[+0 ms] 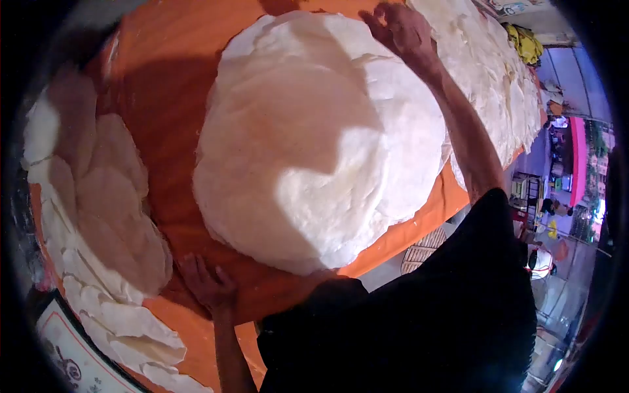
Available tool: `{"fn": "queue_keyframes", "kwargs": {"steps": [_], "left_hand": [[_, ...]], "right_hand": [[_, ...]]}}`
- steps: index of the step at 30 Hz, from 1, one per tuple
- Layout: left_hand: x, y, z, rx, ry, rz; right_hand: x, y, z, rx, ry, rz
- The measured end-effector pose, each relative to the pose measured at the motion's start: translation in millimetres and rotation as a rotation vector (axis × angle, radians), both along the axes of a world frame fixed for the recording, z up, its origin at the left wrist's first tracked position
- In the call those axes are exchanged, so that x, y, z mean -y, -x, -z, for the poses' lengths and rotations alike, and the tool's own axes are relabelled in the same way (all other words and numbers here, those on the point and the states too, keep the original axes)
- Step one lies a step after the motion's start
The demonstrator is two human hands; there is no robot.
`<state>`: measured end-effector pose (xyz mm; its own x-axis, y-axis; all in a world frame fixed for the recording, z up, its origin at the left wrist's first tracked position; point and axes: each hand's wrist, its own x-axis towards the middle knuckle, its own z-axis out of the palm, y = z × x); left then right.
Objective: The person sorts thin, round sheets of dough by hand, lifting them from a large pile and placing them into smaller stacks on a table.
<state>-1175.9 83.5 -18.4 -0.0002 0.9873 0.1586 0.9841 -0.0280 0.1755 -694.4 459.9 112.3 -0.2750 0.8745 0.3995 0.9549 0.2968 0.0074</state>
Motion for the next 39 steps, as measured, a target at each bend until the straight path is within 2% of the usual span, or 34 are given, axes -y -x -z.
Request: {"fn": "queue_keyframes", "kwargs": {"steps": [1,2,4,5,6,7,8,10,12,15,17,18,19,21,24,25,27,29,32,35,36,39], "left_hand": [[1,4,-1,-0.008,0.006,-0.002],[0,1,0,0.000,0.004,0.006],[2,1,-1,-0.005,-0.016,0.003],[0,1,-1,-0.005,-0.024,0.006],[-2,1,-1,-0.001,-0.028,0.008],[-3,2,-1,0.000,-0.038,0.008],[-3,3,-2,0.000,-0.043,0.000],[0,5,-4,0.021,-0.034,-0.007],[-1,6,-2,0.063,-0.049,-0.004],[-3,11,-5,0.103,-0.117,-0.002],[-1,13,-6,0.122,-0.132,-0.021],[-1,14,-6,0.147,-0.149,-0.022],[1,15,-6,0.182,-0.165,-0.032],[0,14,-6,0.259,-0.206,-0.047],[9,27,-2,0.511,-0.246,-0.014],[13,33,0,0.557,-0.281,-0.011],[24,37,4,0.655,-0.337,-0.008],[36,44,-4,0.716,-0.305,-0.052],[47,55,-5,0.732,-0.285,-0.097],[56,61,-6,0.775,-0.242,-0.137],[56,64,-7,0.794,-0.229,-0.153],[60,75,-46,0.784,-0.216,-0.177]], "right_hand": [[13,-4,17,-0.004,-0.008,-0.022],[18,1,36,0.044,0.132,0.139],[22,-28,119,0.253,0.137,0.000],[27,-48,165,0.161,0.006,-0.099],[17,-51,183,-0.021,0.123,0.044],[28,-30,146,-0.216,0.311,0.079],[4,-64,168,-0.120,0.261,-0.084],[6,-34,103,0.041,0.427,0.207],[1,-4,79,-0.120,0.120,0.041],[56,148,10,-0.721,0.613,-0.090],[79,212,45,-1.058,1.202,-0.456],[102,248,55,-0.989,1.304,-0.479],[132,297,56,-0.874,1.291,-0.479],[170,366,89,-0.729,1.091,-0.533],[174,420,171,-0.640,0.534,-0.862],[172,429,164,-0.494,0.344,-0.881],[176,445,136,-0.514,0.479,-0.653],[184,467,99,-0.814,1.066,-0.097],[190,485,101,-0.560,0.489,-0.371],[181,488,116,-0.605,0.727,-0.262],[180,483,119,-0.738,0.802,-0.273],[205,467,59,-1.094,0.991,-0.278]]}}
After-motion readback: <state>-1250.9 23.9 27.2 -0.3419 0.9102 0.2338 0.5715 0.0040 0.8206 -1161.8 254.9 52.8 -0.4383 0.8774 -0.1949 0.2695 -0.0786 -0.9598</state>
